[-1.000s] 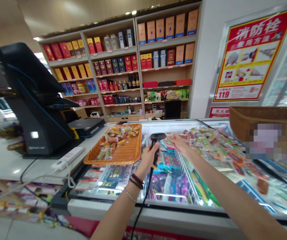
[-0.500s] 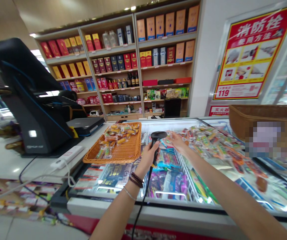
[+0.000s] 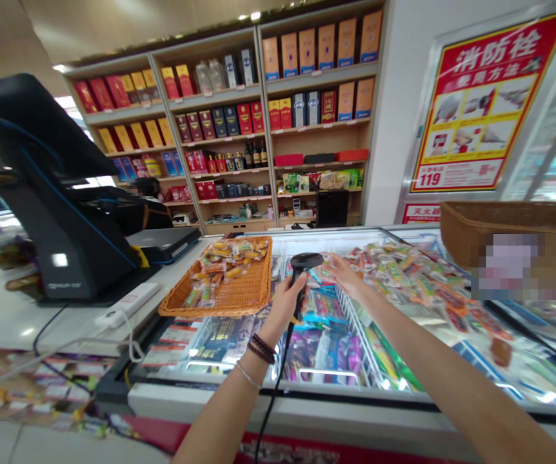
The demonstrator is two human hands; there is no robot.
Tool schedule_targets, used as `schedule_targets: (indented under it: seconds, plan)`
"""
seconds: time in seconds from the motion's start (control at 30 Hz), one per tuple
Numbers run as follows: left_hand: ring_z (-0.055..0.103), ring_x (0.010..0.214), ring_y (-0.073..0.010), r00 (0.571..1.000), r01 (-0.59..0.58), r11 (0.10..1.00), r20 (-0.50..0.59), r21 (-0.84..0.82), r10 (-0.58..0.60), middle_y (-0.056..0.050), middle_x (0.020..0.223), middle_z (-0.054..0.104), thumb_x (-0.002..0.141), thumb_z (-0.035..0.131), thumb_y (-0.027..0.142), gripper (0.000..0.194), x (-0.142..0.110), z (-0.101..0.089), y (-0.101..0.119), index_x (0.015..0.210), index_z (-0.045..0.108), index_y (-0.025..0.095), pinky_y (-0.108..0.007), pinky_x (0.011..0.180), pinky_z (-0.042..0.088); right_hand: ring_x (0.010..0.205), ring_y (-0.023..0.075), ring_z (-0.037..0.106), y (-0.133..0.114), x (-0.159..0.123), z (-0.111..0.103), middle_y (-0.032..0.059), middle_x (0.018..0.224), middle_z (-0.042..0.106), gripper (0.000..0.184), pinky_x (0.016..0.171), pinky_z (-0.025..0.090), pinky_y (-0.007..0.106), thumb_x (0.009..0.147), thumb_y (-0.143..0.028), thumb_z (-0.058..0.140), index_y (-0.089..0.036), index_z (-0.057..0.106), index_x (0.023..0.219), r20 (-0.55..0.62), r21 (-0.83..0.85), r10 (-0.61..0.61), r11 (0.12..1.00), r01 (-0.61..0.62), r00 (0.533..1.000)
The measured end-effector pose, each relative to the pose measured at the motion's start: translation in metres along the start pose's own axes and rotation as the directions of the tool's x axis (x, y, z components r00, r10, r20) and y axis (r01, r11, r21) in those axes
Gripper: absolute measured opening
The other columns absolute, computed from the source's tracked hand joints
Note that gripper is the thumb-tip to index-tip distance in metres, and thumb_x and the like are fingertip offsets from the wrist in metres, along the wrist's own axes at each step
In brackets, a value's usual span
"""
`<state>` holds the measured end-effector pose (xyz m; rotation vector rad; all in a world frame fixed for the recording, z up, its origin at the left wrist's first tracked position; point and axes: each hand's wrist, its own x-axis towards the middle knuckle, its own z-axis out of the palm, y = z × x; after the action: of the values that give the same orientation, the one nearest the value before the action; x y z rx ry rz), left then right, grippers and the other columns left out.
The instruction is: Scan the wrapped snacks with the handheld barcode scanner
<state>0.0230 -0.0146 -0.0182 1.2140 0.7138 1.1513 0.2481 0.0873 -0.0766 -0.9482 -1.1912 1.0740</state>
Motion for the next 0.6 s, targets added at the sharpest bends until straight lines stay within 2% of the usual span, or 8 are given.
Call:
schedule_targets:
  seconds: [0.13,0.27,0.37,0.47,0.53,0.6]
  plan:
    - [0.049,0.047,-0.0075,1.000,-0.015,1.000,0.013,0.002,0.015,0.005,0.071,0.061,0.063,0.095,0.083,0.073,0.014,0.009,0.004,0.086,0.063,0.021,-0.022,0.043,0.034,0.090,0.0252,0.075,-0.019,0.007,-0.022,0.0034,0.098,0.078,0.065,0.081,0.063,0.042,0.066,-0.057,0.099,-0.027,0.071,0.116,-0.107,-0.221,-0.108,0.972,0.082,0.988]
    - [0.051,0.048,-0.0081,0.998,-0.031,0.999,0.056,-0.027,0.032,0.003,0.070,0.062,0.066,0.096,0.078,0.069,0.039,0.033,0.009,0.085,0.063,0.020,-0.022,0.044,0.036,0.076,0.0233,0.071,-0.051,0.016,-0.069,0.0031,0.090,0.078,0.054,0.077,0.061,0.040,0.080,-0.047,0.088,-0.024,0.070,0.126,-0.213,-0.524,-0.265,0.843,0.119,0.940]
    - [0.051,0.049,-0.0084,0.998,-0.013,0.998,0.068,-0.068,0.018,0.003,0.068,0.060,0.068,0.095,0.076,0.067,0.054,0.055,0.009,0.084,0.063,0.020,-0.022,0.044,0.036,0.084,0.0256,0.074,-0.075,0.014,-0.108,0.0074,0.101,0.081,0.042,0.087,0.063,0.043,0.084,-0.034,0.082,-0.024,0.073,0.124,-0.251,-0.731,-0.363,0.679,0.070,0.897]
    - [0.051,0.049,-0.0086,0.996,0.000,0.996,0.087,-0.093,0.008,0.003,0.067,0.060,0.070,0.096,0.075,0.065,0.060,0.071,0.007,0.083,0.063,0.020,-0.022,0.045,0.038,0.108,0.0324,0.074,-0.089,-0.001,-0.140,0.0153,0.124,0.078,0.048,0.105,0.060,0.051,0.083,-0.024,0.078,-0.020,0.074,0.130,-0.250,-0.895,-0.484,0.447,-0.009,0.839]
    - [0.051,0.049,-0.0085,0.995,-0.010,0.994,0.101,-0.106,0.020,0.003,0.067,0.061,0.069,0.097,0.076,0.067,0.058,0.074,0.006,0.082,0.063,0.020,-0.022,0.045,0.039,0.124,0.0378,0.069,-0.091,-0.012,-0.154,0.0202,0.135,0.074,0.049,0.115,0.054,0.057,0.084,-0.021,0.075,-0.017,0.074,0.133,-0.211,-0.954,-0.581,0.296,-0.036,0.786]
    - [0.052,0.048,-0.0080,0.995,-0.026,0.994,0.095,-0.109,0.037,0.003,0.067,0.061,0.066,0.098,0.077,0.069,0.054,0.069,0.006,0.081,0.063,0.020,-0.022,0.045,0.039,0.131,0.0404,0.063,-0.090,-0.020,-0.159,0.0212,0.135,0.072,0.044,0.119,0.049,0.061,0.088,-0.021,0.070,-0.017,0.074,0.132,-0.163,-0.977,-0.659,0.211,-0.028,0.734]
